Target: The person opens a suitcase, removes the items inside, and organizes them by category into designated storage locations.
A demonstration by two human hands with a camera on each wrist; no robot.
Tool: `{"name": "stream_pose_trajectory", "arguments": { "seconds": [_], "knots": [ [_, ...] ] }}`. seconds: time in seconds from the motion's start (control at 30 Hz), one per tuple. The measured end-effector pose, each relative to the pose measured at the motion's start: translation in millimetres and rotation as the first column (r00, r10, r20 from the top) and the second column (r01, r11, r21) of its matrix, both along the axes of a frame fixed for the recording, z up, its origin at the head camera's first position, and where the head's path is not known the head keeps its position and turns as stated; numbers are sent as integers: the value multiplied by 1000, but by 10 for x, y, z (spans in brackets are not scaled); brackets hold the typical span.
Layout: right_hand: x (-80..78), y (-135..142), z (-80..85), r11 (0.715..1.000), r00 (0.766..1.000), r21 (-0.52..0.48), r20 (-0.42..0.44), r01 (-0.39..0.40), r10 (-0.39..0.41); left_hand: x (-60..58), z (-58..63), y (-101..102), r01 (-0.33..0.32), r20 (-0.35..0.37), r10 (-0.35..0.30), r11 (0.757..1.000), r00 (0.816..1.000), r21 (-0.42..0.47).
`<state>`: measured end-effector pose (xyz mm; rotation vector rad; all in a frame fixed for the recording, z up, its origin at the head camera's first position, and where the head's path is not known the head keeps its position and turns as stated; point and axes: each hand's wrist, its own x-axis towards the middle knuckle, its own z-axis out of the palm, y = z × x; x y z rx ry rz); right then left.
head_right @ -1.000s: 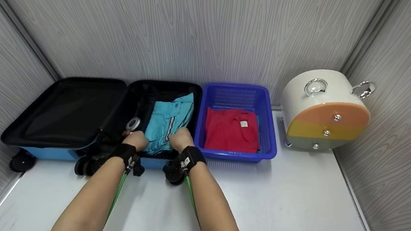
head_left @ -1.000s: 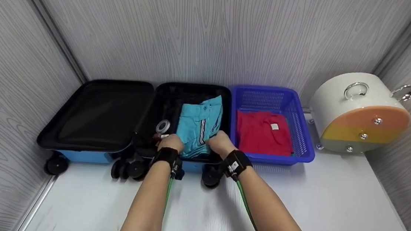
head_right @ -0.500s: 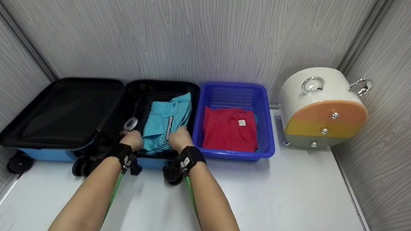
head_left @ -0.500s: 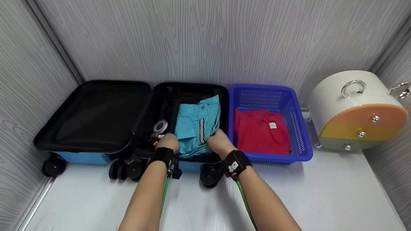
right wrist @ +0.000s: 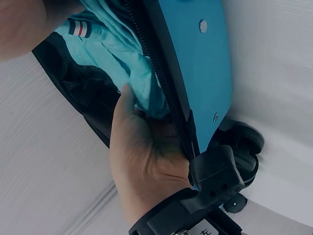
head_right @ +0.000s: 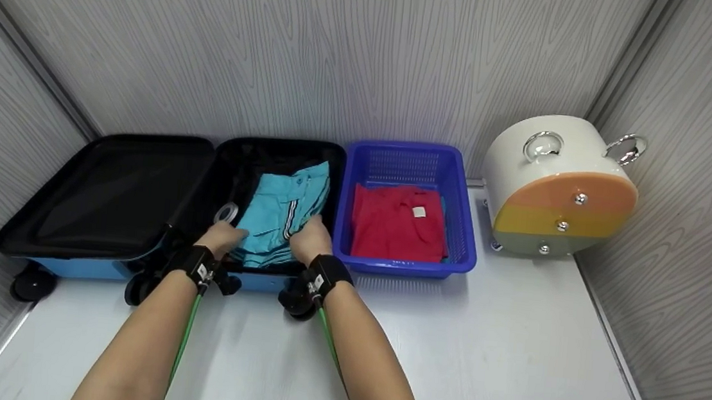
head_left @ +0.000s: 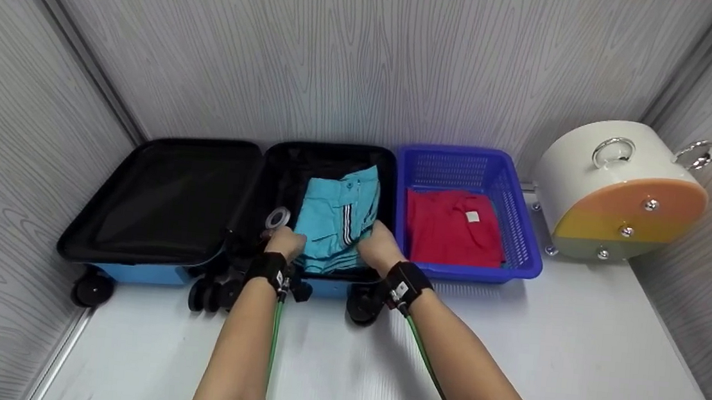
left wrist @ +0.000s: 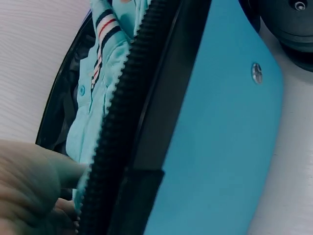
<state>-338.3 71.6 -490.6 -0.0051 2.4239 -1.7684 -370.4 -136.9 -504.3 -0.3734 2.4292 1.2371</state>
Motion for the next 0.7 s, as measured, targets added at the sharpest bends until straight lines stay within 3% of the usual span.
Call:
{"name": "stream_pose_trajectory", "arguments": {
  "seconds": [0.17,0.3,0.5,0.7],
  "knots": [
    [29,-12,8,999,997,28,64,35,-36,10,21,12,-1,-13,1,1000,1000,9],
    [30,-15,-5,998,995,6,81,60,-60,35,62,39,-20,-68,20,1000,997,12],
    [11,5,-3,995,995,-6,-7,102,-102,49,148,86,-70,-175,84,994,981,82],
    [-6,89,40,991,985,-26,-106,134,-136,52,254,164,-82,-272,109,991,956,108]
  ]
}}
